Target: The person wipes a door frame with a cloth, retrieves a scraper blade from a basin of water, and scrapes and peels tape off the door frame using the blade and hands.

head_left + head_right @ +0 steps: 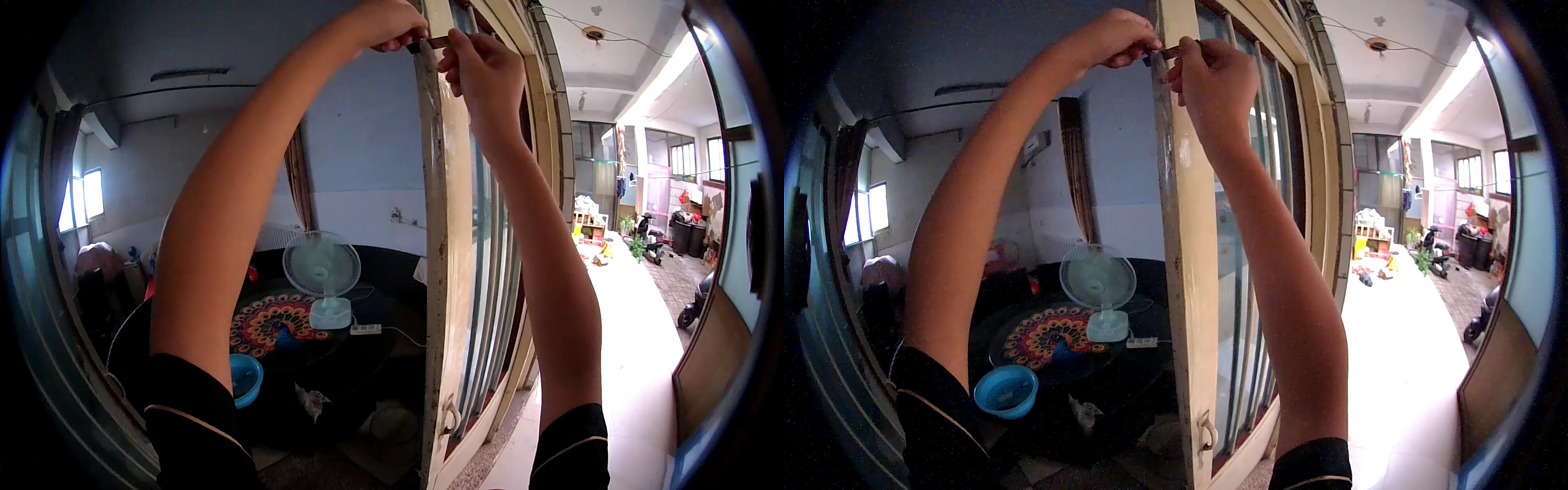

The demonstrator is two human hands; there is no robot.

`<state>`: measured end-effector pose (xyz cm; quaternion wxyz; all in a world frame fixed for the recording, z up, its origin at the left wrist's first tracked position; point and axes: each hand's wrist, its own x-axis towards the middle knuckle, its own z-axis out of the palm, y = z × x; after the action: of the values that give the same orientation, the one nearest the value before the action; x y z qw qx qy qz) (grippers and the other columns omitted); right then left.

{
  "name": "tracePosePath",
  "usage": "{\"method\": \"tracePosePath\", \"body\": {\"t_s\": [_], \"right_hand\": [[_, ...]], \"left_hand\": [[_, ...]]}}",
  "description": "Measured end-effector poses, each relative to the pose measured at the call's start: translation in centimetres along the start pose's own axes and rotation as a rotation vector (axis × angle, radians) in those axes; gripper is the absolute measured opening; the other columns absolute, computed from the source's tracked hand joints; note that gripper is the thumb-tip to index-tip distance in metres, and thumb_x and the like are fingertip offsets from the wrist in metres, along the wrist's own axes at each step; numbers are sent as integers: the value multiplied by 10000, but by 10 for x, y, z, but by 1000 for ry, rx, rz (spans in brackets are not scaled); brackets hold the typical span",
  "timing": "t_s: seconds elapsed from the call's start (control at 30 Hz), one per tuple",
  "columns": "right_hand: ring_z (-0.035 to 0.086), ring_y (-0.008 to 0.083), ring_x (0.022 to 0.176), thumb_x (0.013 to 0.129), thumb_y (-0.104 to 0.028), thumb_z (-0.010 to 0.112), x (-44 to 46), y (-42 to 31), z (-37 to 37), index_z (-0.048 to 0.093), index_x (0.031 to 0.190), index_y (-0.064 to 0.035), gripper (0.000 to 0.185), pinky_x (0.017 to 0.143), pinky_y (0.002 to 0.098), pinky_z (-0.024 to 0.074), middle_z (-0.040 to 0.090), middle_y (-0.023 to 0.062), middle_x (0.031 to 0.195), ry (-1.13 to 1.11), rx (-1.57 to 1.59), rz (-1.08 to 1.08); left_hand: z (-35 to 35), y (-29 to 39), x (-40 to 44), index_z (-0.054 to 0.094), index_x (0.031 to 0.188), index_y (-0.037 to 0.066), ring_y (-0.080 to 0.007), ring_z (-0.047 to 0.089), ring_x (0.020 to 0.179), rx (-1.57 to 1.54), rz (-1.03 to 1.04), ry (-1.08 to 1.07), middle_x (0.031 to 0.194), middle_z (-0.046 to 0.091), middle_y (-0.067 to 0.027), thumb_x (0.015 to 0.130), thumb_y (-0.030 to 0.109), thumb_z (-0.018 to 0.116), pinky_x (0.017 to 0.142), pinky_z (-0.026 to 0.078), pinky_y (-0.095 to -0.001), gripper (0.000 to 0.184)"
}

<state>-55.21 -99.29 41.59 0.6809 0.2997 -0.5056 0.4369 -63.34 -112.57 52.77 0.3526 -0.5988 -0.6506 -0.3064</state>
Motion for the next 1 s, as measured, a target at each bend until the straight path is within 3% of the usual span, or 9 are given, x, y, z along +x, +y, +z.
{"method": "tracePosePath", "body": {"t_s": [0.07, 0.13, 0.17, 0.23, 0.37, 0.6, 0.67, 0.9, 1.0], "right_hand": [[550, 76, 521, 931, -155, 652, 0, -2, 5, 687, 831, 29, 212, 446, 221, 403, 645, 65, 662, 35, -5, 45], [545, 76, 516, 930, -157, 651, 4, 1, 10, 685, 820, 25, 216, 443, 223, 399, 644, 63, 658, 44, 4, 35], [540, 76, 512, 929, -160, 650, 7, 1, 13, 682, 808, 21, 220, 441, 225, 396, 642, 61, 655, 54, 15, 22], [530, 75, 500, 928, -161, 649, 13, 3, 16, 678, 794, 20, 228, 432, 227, 386, 638, 59, 644, 51, -8, 16], [496, 68, 466, 927, -159, 640, 15, 7, 15, 663, 754, 22, 251, 405, 232, 351, 621, 58, 612, 92, -187, 18], [471, 55, 442, 931, -163, 633, 21, 9, 15, 658, 746, 24, 264, 390, 219, 322, 607, 59, 589, 102, -65, -53], [639, 120, 527, 929, -193, 591, 28, 11, 15, 699, 760, 33, 302, 545, 266, 500, 674, 87, 592, 73, -234, -91], [631, 112, 508, 914, -194, 583, 25, 1, 3, 693, 697, 18, 323, 535, 271, 505, 669, 78, 580, 55, -164, -12], [620, 107, 488, 917, -179, 576, 37, 5, 5, 690, 691, 18, 321, 507, 262, 497, 664, 75, 572, 68, -263, -138]], "left_hand": [[-2, -3, 9, 639, 788, 76, -59, 427, 455, -26, -14, -1, 601, 518, 31, 873, 243, 627, 440, 324, -231, 187], [-7, -8, 24, 679, 897, 0, -190, 636, 624, 54, -26, -157, 760, 676, -103, 924, 288, 578, 536, 489, -309, 307], [-9, -13, 27, 679, 897, 0, -190, 636, 624, 59, -23, -151, 760, 676, -103, 924, 288, 578, 536, 489, -309, 307], [-9, -9, 16, 638, 775, 69, -60, 407, 425, -17, -37, 1, 592, 519, 25, 863, 241, 630, 414, 301, -234, 194], [-10, -1, 9, 644, 765, 62, -61, 399, 413, -105, -11, 9, 586, 518, 20, 857, 229, 631, 398, 290, -239, 191], [-4, 6, 5, 667, 759, 62, -51, 406, 438, -33, -72, 101, 574, 505, 29, 842, 233, 640, 401, 289, -234, 192], [-6, 5, 5, 668, 759, 62, -49, 405, 441, -12, -52, 104, 574, 505, 32, 835, 234, 645, 402, 288, -231, 190], [-13, 2, 8, 669, 766, 64, -57, 396, 441, -9, -37, 71, 594, 506, 31, 839, 261, 641, 406, 282, -232, 212], [-14, -4, 15, 667, 768, 66, -60, 392, 445, 11, 29, 73, 596, 505, 30, 851, 283, 634, 410, 283, -233, 235]]}}
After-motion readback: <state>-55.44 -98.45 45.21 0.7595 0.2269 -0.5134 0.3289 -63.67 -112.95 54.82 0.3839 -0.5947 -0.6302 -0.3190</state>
